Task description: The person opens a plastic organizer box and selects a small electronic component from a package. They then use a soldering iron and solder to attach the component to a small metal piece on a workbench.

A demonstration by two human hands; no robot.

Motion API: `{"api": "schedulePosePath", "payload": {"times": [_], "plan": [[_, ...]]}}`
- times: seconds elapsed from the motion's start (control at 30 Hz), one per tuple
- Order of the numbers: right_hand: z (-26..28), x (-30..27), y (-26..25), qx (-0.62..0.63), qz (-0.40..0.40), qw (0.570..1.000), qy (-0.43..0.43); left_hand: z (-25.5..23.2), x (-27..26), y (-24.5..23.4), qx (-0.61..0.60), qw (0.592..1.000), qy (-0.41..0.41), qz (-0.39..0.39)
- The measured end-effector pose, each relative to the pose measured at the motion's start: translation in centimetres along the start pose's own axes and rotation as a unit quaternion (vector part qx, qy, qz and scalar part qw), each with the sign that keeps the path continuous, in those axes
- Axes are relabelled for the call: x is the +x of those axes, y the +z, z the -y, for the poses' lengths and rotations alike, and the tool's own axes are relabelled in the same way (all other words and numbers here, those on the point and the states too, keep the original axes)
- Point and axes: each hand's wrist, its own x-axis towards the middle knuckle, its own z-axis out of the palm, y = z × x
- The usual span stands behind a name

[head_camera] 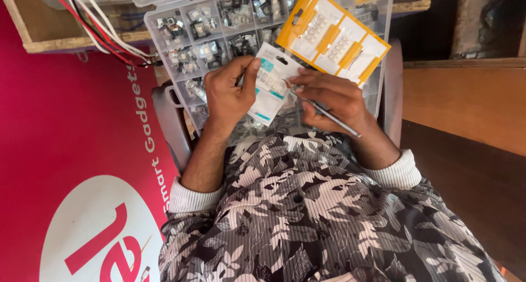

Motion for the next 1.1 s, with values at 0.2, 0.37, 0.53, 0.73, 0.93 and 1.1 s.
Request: {"api": "schedulePosePath", "payload": {"times": [0.2,0.37,0.53,0.73,0.93,1.1], "plan": [[-0.5,-0.8,-2.2,0.139,-0.132,0.974,0.123,-0.2,0.0,-0.2,-0.025,0.999,-0.028,0.031],[0.1,1.9,-5.0,0.17,-0.159,0.966,0.117,-0.5,0.3,-0.5,-0.092,0.993,-0.042,0.052],[1.4,4.0,-1.8,-0.107,-0.049,0.993,0.03,-1.2,-0.2,-1.0,-0.084,0.991,-0.081,0.066],[0.0,1.9,1.2,0.26,-0.074,0.943,0.195,-2.1,0.1,-1.9,-0.195,0.968,-0.052,0.147],[0.4,0.9,1.6,0.273,-0.103,0.929,0.228,-2.4,-0.4,-1.6,-0.24,0.947,-0.081,0.198],[1.6,1.1,1.4,0.242,-0.097,0.936,0.236,-1.4,-1.1,-1.1,-0.221,0.952,-0.059,0.204]]}}
